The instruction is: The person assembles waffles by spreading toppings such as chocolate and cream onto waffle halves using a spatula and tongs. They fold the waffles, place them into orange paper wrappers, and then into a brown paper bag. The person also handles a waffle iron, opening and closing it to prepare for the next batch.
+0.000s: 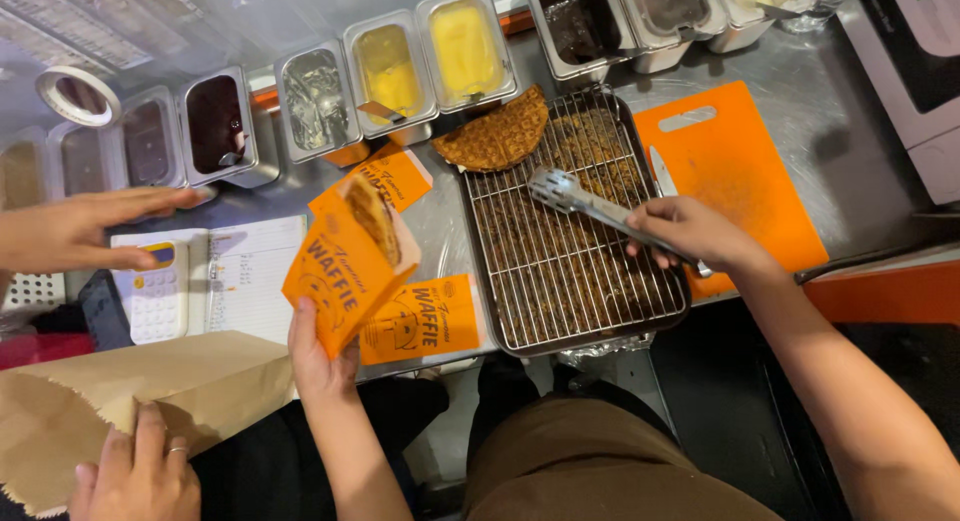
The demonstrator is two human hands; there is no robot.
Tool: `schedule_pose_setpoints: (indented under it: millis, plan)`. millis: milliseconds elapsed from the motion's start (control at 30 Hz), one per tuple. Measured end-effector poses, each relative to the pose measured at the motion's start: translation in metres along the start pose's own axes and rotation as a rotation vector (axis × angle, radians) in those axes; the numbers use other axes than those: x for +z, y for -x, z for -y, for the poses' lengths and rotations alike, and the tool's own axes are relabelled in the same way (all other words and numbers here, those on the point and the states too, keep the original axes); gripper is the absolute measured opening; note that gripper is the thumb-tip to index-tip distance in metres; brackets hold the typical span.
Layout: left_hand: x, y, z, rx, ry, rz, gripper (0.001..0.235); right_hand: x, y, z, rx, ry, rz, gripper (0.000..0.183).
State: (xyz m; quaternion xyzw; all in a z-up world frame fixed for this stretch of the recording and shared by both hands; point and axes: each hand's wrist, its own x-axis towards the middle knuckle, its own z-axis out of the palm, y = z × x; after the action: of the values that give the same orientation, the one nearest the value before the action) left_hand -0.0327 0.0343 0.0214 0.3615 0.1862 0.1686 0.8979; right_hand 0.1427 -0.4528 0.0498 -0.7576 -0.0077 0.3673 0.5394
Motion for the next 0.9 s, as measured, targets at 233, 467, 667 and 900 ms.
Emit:
schedule_pose_setpoints:
  millis: [233,467,667,900]
  plan:
    - [-0.02,-0.026,-0.013,-0.006,0.39,0.291,0.045,0.003,-0.084,0.02,-0.087,-0.058,0.029,0.027]
    - [0.017,-0.011,-0.018,0.017,0.52,0.173,0.054,0.033,-0.059,0.011,-0.192,-0.114,-0.055,0.022]
    - [0.017,0.01,0.04,0.129,-0.48,0.085,0.031,0.053,0.025,-0.009,-0.196,-0.113,-0.135,0.017]
    - [0.074,0.051,0.113,0.627,-1.719,0.149,0.043,0.075,0.082,-0.032,-0.211,-0.116,-0.192,0.019]
